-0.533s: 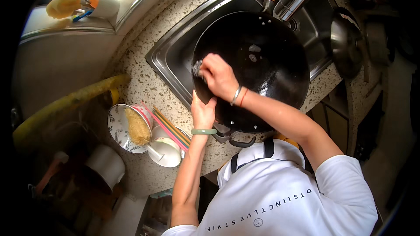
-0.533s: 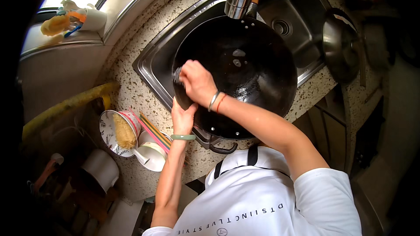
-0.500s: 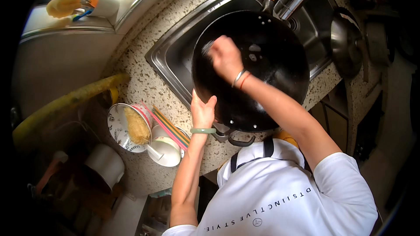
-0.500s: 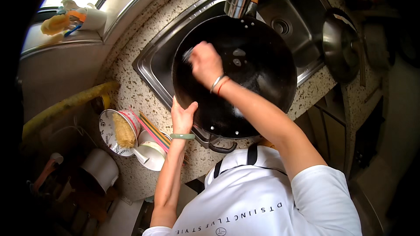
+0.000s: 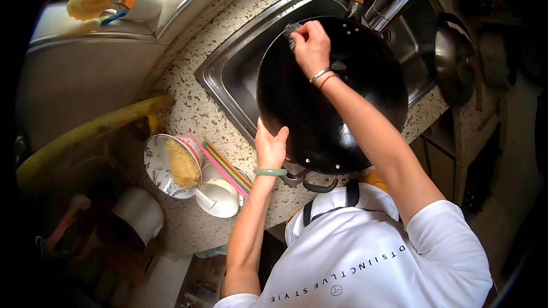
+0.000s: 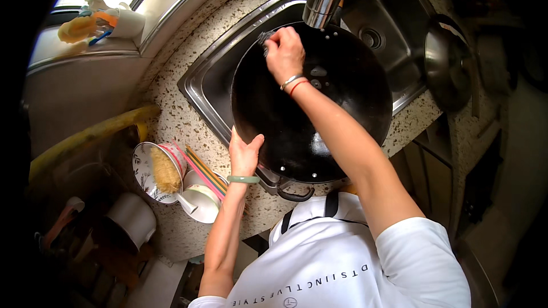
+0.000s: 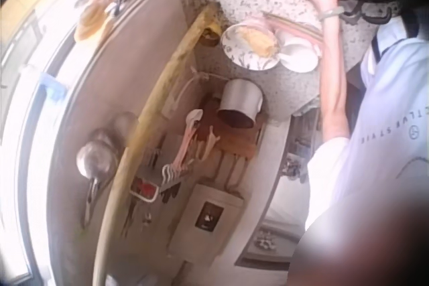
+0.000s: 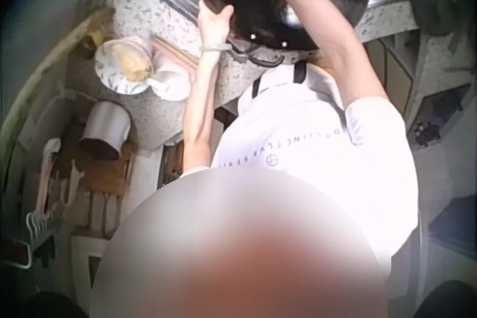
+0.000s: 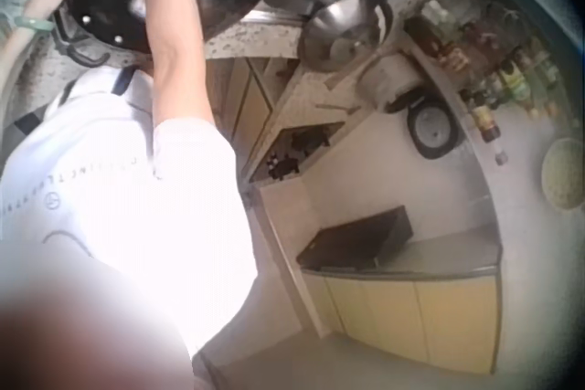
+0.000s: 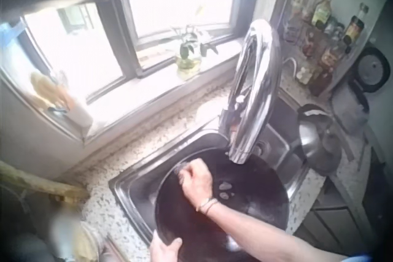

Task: The person scrubs the interior of a black wok with a steel wool pad under running water in a kitchen sink. They rotate the wok to clean different sections of the curved surface and rinse the pad periodically.

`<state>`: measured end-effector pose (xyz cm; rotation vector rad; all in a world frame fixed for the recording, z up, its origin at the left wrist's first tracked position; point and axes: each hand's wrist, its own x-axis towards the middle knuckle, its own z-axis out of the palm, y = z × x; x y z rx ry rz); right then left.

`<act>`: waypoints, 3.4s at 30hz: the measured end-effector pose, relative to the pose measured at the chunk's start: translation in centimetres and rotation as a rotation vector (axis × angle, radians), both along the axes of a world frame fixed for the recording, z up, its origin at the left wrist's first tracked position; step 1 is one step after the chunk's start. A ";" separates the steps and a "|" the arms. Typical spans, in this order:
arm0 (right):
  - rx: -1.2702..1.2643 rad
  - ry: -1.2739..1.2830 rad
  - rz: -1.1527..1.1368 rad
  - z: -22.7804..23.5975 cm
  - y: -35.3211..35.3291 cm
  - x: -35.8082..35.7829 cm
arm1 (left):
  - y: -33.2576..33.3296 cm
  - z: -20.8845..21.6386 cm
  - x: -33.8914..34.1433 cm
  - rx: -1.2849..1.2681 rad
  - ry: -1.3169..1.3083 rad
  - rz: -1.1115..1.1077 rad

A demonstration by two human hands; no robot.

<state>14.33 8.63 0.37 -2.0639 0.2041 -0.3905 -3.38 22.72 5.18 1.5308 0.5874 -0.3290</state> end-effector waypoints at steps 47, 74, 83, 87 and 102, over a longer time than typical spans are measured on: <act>-0.276 -0.057 0.551 1.6 1.5 -8.1 | -0.2 0.5 0.1 0.047 0.035 -0.026; -0.370 -0.047 0.685 2.6 2.1 -10.2 | -0.3 0.9 0.2 0.072 0.026 -0.030; -0.222 -0.082 0.548 2.0 3.1 -10.0 | 0.0 -0.7 0.1 0.119 0.003 -0.042; -0.387 -0.024 0.459 1.5 1.5 -7.6 | -0.1 -0.8 -0.4 0.092 0.008 -0.025; -0.254 -0.049 0.282 -1.6 1.8 -6.1 | -0.8 0.3 -0.5 0.014 0.084 0.005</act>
